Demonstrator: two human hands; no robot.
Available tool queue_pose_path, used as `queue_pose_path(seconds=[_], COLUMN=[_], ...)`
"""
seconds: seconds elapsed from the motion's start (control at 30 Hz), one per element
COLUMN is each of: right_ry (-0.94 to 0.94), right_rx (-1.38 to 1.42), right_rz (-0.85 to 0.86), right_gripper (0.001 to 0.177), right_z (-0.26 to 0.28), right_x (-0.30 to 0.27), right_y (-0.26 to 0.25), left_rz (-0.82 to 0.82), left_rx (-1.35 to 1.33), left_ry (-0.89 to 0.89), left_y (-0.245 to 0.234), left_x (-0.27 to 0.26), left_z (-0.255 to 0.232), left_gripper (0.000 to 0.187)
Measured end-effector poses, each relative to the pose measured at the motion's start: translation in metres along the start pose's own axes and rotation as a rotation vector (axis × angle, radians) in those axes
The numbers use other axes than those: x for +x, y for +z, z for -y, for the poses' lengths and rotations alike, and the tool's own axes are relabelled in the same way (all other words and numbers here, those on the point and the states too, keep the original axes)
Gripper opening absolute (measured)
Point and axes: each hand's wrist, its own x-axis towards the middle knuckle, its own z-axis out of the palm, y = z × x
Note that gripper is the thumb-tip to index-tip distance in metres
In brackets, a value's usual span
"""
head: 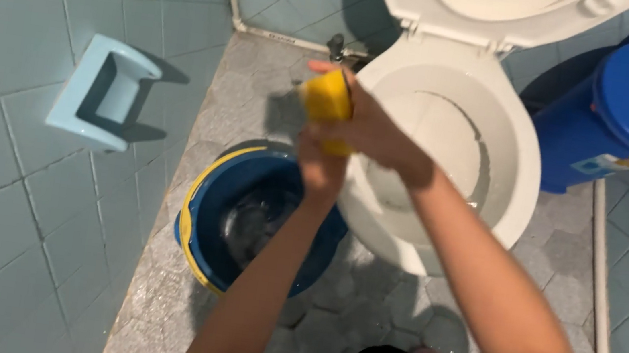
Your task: Cleaning the surfaces of a toilet using a sponge and soapy water.
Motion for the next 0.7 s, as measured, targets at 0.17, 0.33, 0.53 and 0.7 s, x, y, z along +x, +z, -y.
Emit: queue_pose_path(seconds=[0.17, 0.33, 0.53, 0.7], right_ry=[-0.013, 0.019, -0.038, -0.106], right_rx=[-0.603, -0.798, -0.806, -0.927], right_rz=[-0.172, -0.324, -0.337, -0.294], right_gripper=[0.072, 0.073, 0.057, 0.06], right_z=[-0.018, -0.048, -0.058, -0.055], right_x=[0.035, 0.051, 0.077, 0.11], right_y=[-0.038, -0.054, -0.082, -0.116], left_rz=[0.025, 0.457, 0.563, 0.623], left_rx=[0.663, 0.712, 0.966, 0.941], left_ry=[0.18, -0.187, 0.03, 0.054], left_y=[0.05, 0.051, 0.056, 0.053], left_x=[0.044, 0.074, 0.095, 0.113], left_z=[0.041, 0.026, 0.04, -0.019], left_gripper=[0.077, 0.048, 0.034, 0.039])
